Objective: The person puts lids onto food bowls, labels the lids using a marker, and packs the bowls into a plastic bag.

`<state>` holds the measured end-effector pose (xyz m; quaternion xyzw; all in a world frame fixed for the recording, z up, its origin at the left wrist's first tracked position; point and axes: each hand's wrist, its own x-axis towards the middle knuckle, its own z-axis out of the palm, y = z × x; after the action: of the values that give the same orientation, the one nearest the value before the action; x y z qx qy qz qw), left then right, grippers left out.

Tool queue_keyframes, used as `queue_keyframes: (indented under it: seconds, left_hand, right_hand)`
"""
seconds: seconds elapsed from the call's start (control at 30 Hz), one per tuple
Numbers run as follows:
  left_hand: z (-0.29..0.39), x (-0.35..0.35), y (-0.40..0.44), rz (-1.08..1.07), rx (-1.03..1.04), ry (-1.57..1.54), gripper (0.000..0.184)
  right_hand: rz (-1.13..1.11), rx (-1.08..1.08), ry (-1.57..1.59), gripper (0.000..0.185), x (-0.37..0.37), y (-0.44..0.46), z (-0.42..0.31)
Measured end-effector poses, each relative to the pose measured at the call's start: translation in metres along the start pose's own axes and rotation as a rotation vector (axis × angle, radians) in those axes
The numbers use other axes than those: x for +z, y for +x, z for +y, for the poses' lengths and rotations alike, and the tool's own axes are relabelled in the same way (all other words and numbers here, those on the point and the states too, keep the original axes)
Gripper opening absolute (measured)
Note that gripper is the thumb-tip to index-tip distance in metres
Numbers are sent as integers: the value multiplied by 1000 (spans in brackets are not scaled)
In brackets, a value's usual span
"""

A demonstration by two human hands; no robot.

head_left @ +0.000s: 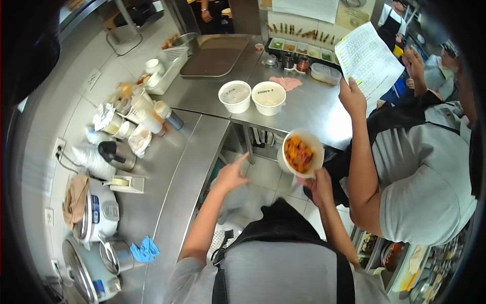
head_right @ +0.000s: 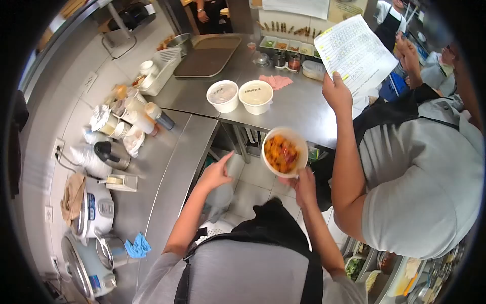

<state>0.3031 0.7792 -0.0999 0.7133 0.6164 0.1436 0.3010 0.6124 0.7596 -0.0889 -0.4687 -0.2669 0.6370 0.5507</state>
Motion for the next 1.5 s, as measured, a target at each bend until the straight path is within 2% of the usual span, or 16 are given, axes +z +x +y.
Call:
queue_keyframes:
  seconds: [0.1,0.3,0.47,0.53,0.63,0.73,0.8,0.9,0.93,0.97,1.03,1.17,1.27,1.33,1.4,1.5]
  left_hand:
    - [44,-25,54,-31,88,92,95]
    - [59,-37,187,200,317,473,84]
    - [33,-53,241,218,272,360,40]
    - [16,-58,246,188,186,373,42]
    - [0,-76,249,175,90,340,42]
    - [-12,-102,257,151,-10,348,40]
    - [-22,-117,265,127,-35,325,37]
    - [-30,-134,284,126,31,256,31]
    - [-14,-139,291,171,78,175,27]
    - [0,-141,298,134,101,86,27]
    - [22,-140,315,65,145,-93,26]
    - [30,-129,355,-293,282,-21,29]
    - [30,-119,384,-547,308,-87,31]
    - [35,-101,404,-687,328,-229,31]
    - [53,-81,414,-778,345,-67,29]
    - [57,-59,421,-803,395,-101,27]
  right_hand:
    - [62,-82,16,29,18,53,-19]
    - [224,-138,65,29,14,177,-16]
    - [156,69,-61,33,1,216,-12]
    - [121,221,-96,33,8,212,-23]
    - [142,224,-510,33,-14,218,-46]
    - [314,-80,-771,30,-15,261,-72]
    - [231,-284,-889,25,32,303,-100]
    - [-211,-575,-980,23,79,392,-92]
    - [-370,-595,-1199,25,85,421,-84]
    - [-532,-613,-1420,30,89,444,-76]
    - [-534,-476,-1487,27,72,477,-56]
    - [-422,-288,-1638,22,49,469,-89]
    - [-200,-194,-1176,16,18,437,-109]
    - [-175,-296,-1213,15,38,391,-132]
    - [-287,-409,-1151,10,42,372,-137]
    - [-319,-355,-1171,12,56,347,-133]
